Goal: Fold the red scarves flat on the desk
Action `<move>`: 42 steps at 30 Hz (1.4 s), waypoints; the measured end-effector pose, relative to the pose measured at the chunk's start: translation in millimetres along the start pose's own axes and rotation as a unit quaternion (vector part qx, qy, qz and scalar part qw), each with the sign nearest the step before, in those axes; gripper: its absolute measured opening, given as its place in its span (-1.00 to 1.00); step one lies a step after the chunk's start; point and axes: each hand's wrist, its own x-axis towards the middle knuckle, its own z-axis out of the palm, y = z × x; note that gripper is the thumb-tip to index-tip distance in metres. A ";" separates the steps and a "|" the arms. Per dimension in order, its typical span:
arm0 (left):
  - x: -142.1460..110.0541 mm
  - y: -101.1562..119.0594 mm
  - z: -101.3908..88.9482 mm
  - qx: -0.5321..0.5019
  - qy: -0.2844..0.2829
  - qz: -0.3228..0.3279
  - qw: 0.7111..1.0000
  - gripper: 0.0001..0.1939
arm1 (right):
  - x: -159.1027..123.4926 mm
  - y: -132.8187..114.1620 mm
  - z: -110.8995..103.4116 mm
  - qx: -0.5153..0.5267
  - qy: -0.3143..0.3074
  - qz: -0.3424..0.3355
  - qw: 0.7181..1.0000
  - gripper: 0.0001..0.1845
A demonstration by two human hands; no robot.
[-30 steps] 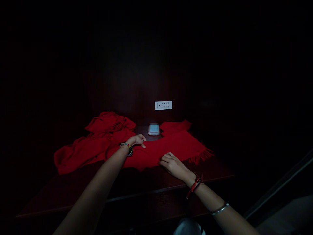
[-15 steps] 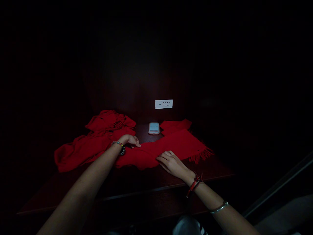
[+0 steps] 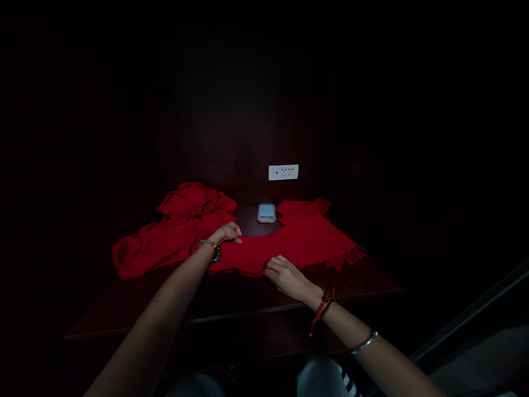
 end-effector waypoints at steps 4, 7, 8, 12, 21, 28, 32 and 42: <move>-3.3 2.5 -1.7 0.032 0.011 0.004 0.999 -0.71 | -1.3 -0.1 -3.4 0.019 0.005 0.009 1.000 -0.82; -12.0 8.2 -1.4 0.072 0.015 0.011 0.997 -0.64 | 3.3 -0.8 -5.5 0.018 -0.004 0.025 1.000 -0.88; -16.0 10.1 -1.4 0.087 0.022 0.013 0.996 -0.61 | 4.9 -0.8 -5.6 0.017 -0.007 0.035 0.999 -0.89; -37.4 14.7 -2.4 0.141 0.054 0.022 0.988 -0.53 | 7.4 0.8 -2.8 0.020 -0.019 0.063 0.998 -0.89; -117.2 29.0 26.2 0.241 0.095 0.288 0.922 -0.60 | 5.0 3.7 4.9 0.042 0.003 0.089 0.995 -0.89; -132.5 29.4 54.5 0.346 0.163 0.301 0.873 -0.64 | 3.7 11.3 13.5 0.132 0.050 0.156 0.978 -0.88; -129.9 31.5 55.7 0.351 0.176 0.354 0.849 -0.70 | 0.1 11.5 12.5 0.137 0.056 0.162 0.976 -0.87; -134.5 37.9 55.1 0.406 0.161 0.332 0.836 -0.87 | 1.4 11.9 7.1 0.071 0.054 0.157 0.984 -0.85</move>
